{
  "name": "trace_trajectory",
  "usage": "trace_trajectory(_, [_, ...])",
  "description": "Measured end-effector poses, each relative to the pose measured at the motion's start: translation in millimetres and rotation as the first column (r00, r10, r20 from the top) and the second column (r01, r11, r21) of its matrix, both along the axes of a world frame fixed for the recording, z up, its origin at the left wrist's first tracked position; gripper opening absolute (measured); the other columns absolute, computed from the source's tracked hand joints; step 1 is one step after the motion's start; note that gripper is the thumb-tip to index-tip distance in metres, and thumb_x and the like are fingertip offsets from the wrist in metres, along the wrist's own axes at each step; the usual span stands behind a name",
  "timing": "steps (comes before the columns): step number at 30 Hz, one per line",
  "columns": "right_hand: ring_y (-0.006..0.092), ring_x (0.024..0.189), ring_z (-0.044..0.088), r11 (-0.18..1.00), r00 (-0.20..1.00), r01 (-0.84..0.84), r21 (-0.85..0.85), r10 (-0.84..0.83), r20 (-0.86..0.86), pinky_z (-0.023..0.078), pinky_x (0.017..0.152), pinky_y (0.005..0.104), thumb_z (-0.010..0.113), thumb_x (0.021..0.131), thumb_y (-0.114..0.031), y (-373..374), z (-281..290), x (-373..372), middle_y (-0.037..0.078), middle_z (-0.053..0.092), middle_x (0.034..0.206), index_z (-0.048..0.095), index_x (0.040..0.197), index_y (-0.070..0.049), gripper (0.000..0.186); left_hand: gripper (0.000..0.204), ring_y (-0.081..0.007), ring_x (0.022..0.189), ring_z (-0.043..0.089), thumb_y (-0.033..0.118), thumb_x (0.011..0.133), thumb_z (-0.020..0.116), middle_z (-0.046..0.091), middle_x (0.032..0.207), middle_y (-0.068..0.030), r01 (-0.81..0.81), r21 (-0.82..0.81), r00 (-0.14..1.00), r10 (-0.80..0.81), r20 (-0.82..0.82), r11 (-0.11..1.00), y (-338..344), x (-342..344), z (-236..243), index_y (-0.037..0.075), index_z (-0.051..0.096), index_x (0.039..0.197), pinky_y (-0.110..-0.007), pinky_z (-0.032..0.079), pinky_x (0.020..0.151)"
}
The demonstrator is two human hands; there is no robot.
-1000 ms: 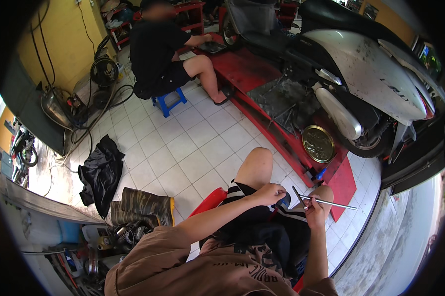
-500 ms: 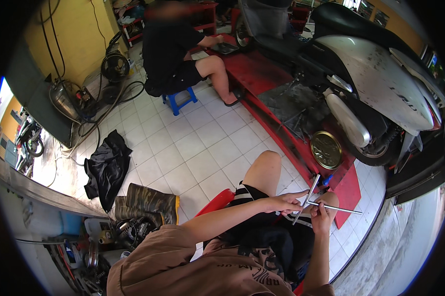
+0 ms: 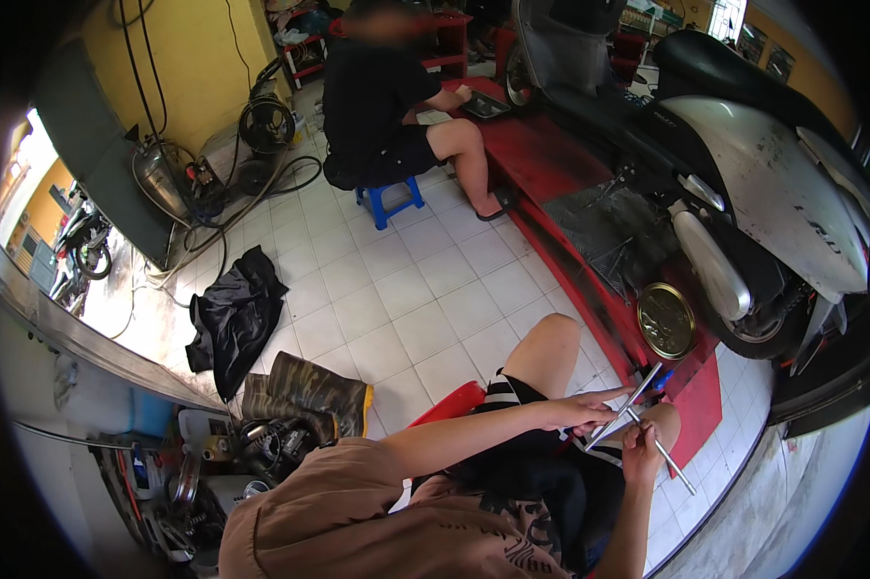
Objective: The person uses a T-handle wrench to tighten a bolt on the rear wheel of a white motorcycle. The person is seated on a red stool in a workshop, manipulating the tool with both hands to apply torque to the wheel hub area.
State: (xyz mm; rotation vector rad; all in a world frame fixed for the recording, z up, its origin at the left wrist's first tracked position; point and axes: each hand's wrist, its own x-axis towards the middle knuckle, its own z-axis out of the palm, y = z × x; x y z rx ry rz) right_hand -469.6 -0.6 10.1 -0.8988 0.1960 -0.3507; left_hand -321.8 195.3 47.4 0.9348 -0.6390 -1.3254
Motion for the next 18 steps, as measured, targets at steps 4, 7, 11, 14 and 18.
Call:
trace_trajectory(4, [0.0126,0.065,0.043,1.0,0.999,-0.003,0.005,0.003,-0.042,0.035,0.062,0.0262,0.054,0.099,-0.024,6,12,4,0.004,0.052,0.075,0.054,0.108,-0.008,0.018,0.065,-0.004,0.055,0.032,0.017,0.102,0.05,0.039,0.074,0.0045,0.057,-0.129,0.987,-0.075,-0.142,0.99,3,2,-2,0.025,0.016,0.156,-0.02,0.028,0.049])
trace_trajectory(7, [0.0109,0.064,0.044,0.998,0.999,0.039,0.05,-0.038,-0.026,0.035,0.06,0.0251,0.054,0.099,-0.021,4,11,4,0.003,0.052,0.075,0.054,0.11,-0.01,0.016,0.059,-0.0036,0.055,0.035,0.021,0.103,0.048,0.039,0.07,0.0049,0.099,-0.142,0.995,-0.098,0.012,0.985,4,1,-1,0.024,0.02,0.155,-0.02,0.029,0.048])
trace_trajectory(11, [0.0098,0.062,0.042,1.0,1.0,0.015,0.012,-0.015,-0.017,0.038,0.062,0.0251,0.057,0.098,-0.022,-8,5,-2,0.0,0.049,0.072,0.054,0.109,-0.01,0.016,0.054,-0.0035,0.056,0.036,0.026,0.104,0.047,0.038,0.069,0.0053,0.21,-0.148,0.978,-0.209,0.023,0.966,3,1,-1,0.024,0.026,0.154,-0.019,0.03,0.049])
trace_trajectory(14, [0.0104,0.061,0.042,1.0,1.0,0.024,-0.01,-0.024,0.015,0.034,0.057,0.0247,0.062,0.095,-0.027,-2,8,-1,0.0,0.046,0.067,0.049,0.099,-0.01,0.022,0.051,-0.0036,0.056,0.037,0.028,0.104,0.046,0.038,0.069,0.0052,0.301,-0.116,0.951,-0.29,0.106,0.947,3,1,-3,0.025,0.03,0.153,-0.019,0.031,0.05])
trace_trajectory(18, [0.0108,0.059,0.039,0.998,0.999,0.038,0.04,-0.039,0.028,0.033,0.058,0.0246,0.067,0.092,-0.025,-3,3,-2,0.0,0.044,0.067,0.05,0.097,-0.01,0.023,0.055,-0.0038,0.057,0.036,0.033,0.103,0.047,0.035,0.068,0.0052,0.343,0.102,0.914,-0.356,0.192,0.934,-1,5,-15,0.019,0.029,0.153,-0.02,0.031,0.051])
